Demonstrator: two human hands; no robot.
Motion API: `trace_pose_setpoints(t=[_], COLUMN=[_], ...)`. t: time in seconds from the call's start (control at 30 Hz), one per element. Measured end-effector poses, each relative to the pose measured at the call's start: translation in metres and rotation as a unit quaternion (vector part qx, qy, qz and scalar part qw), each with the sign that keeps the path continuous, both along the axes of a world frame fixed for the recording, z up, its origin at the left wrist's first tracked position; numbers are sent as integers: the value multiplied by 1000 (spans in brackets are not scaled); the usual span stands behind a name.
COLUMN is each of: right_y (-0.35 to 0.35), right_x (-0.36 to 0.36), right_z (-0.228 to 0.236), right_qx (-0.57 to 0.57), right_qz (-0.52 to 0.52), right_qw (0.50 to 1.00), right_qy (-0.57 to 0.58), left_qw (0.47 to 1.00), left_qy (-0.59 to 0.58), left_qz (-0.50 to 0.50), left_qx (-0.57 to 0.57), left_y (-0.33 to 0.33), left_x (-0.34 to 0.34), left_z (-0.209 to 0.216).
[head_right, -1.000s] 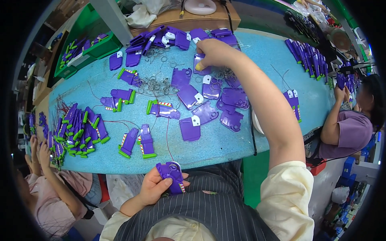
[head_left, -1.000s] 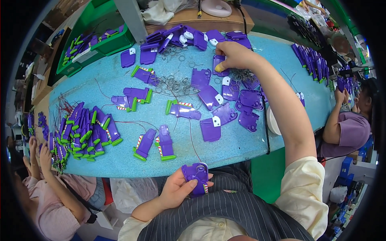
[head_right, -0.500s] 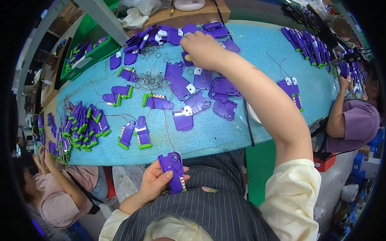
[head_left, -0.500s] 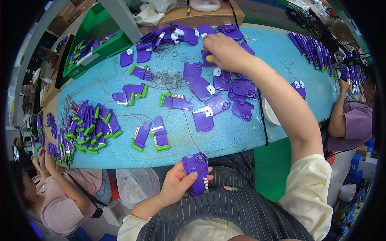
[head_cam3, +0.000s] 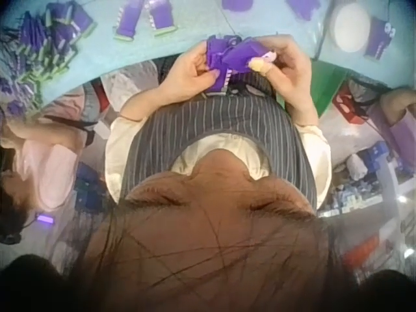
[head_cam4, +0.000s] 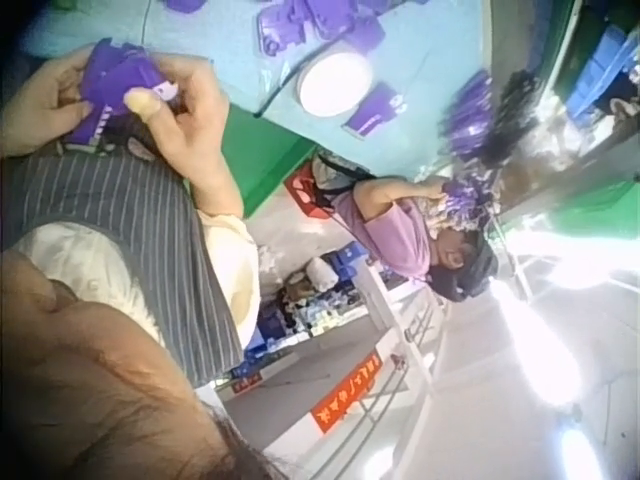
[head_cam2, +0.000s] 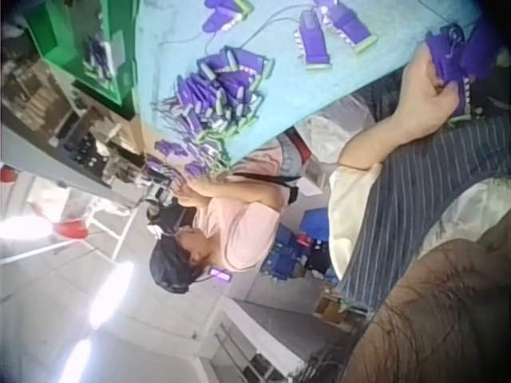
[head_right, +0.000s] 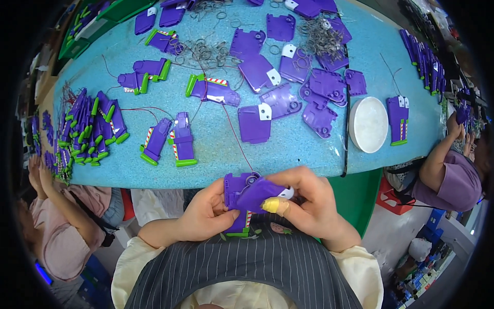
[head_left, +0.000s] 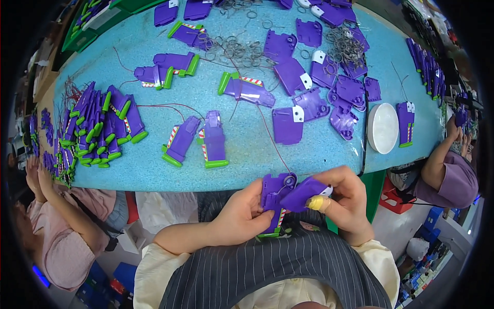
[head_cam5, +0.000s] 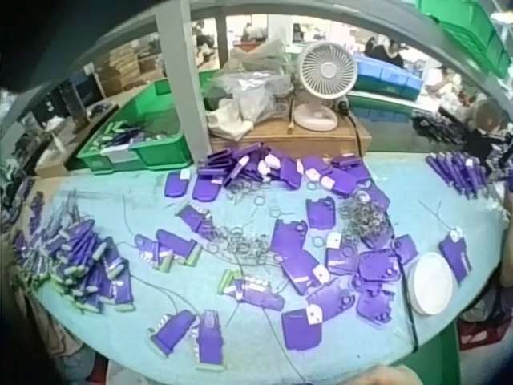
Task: The person assembles purple plastic toy parts by applying glue from a container with a glue applicator, then joining the components together by hand.
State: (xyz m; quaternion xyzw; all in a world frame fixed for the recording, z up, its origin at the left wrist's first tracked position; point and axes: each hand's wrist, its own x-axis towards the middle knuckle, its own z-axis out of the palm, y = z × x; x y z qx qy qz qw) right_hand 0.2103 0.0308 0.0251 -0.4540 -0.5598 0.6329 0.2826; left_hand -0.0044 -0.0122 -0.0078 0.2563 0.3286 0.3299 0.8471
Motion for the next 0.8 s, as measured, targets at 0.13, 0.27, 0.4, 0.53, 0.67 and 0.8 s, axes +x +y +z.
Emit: trace_pose_setpoints(t=[0.13, 0.27, 0.4, 0.53, 0.67, 0.8], right_y=[13, 17, 14, 13, 6, -11], right_x=[-14, -18, -20, -13, -13, -19], right_z=[-7, -24, -21, -18, -11, -16], right_qx=[91, -19, -47, 51, 48, -66], right_qz=[77, 88, 73, 93, 67, -120], right_qw=[993, 996, 996, 994, 997, 985], right_qy=[-8, 22, 36, -2, -5, 105], left_qw=[1000, 1000, 998, 997, 997, 946], left_qy=[-6, 11, 31, 34, 56, 228], left_qz=[6, -12, -45, -61, 1, -5], left_qx=[-6, 4, 9, 26, 60, 232], left_y=[-5, -3, -2, -2, -5, 0], left_x=[-1, 1, 2, 7, 15, 9], left_z=[-7, -1, 2, 4, 10, 11])
